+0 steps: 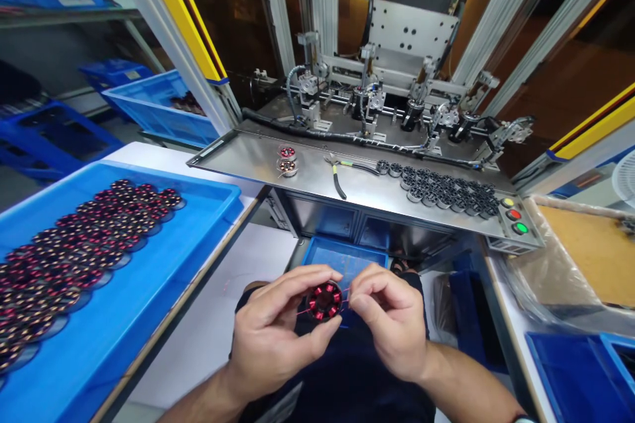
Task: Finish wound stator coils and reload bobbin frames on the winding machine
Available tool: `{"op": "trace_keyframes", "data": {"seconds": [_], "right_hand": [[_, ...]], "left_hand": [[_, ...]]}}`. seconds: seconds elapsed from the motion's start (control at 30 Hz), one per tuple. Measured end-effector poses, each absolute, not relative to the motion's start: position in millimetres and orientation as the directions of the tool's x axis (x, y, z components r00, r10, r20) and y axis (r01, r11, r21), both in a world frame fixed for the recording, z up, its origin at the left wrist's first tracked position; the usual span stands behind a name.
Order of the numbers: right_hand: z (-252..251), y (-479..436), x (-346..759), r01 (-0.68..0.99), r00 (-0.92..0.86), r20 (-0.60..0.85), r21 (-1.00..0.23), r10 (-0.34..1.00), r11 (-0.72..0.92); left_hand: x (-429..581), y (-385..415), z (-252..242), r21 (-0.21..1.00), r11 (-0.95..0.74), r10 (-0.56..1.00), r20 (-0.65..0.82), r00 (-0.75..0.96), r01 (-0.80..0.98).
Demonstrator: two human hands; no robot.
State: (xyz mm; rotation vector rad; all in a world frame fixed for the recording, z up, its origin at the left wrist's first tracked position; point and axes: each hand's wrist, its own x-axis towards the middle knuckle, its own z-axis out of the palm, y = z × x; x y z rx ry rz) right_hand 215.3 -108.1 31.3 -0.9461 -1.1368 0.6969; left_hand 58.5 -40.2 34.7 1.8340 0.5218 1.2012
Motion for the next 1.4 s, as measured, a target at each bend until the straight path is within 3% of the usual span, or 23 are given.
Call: {"op": "trace_keyframes", "data": {"seconds": [0.27, 0.5, 0.6, 0.7, 0.87, 1.07, 1.3, 1.4], "right_hand": [[38, -106, 223, 0.215, 0.162, 0.649, -0.759, 0.744, 0.615], [40, -117, 206, 0.236, 0.254, 0.665, -0.747, 0.703, 0.622], [39, -118, 203, 0.220, 0.221, 0.715, -0.699, 0.663, 0.681], [36, -113, 212, 0.202, 0.163, 0.726, -0.688, 0.669, 0.697], [43, -97, 237, 0.194, -0.032, 0.723, -0.673, 0.690, 0.714], [62, -82, 245, 0.177, -0.275, 0.773, -0.543, 0.571, 0.821], [64, -94, 241, 0.385, -0.193, 0.863, -0.370, 0.466, 0.846], [60, -109, 240, 0.553, -0.182, 0.890, -0.259, 0.419, 0.791]], "left_hand": [[59, -43, 42, 0.915, -0.336, 0.763, 0.404, 0.504, -0.224], [59, -50, 37, 0.830, -0.544, 0.737, 0.543, 0.402, -0.124], [60, -51, 37, 0.834, -0.536, 0.747, 0.542, 0.384, -0.134], [59, -50, 41, 0.885, -0.427, 0.782, 0.463, 0.416, -0.183], [57, -49, 47, 0.956, -0.109, 0.805, 0.246, 0.540, -0.273], [58, -48, 44, 0.945, 0.143, 0.723, 0.103, 0.684, -0.293], [59, -41, 47, 0.831, 0.493, 0.537, -0.058, 0.841, -0.257], [62, -42, 48, 0.817, 0.490, 0.582, -0.047, 0.812, -0.303]]}}
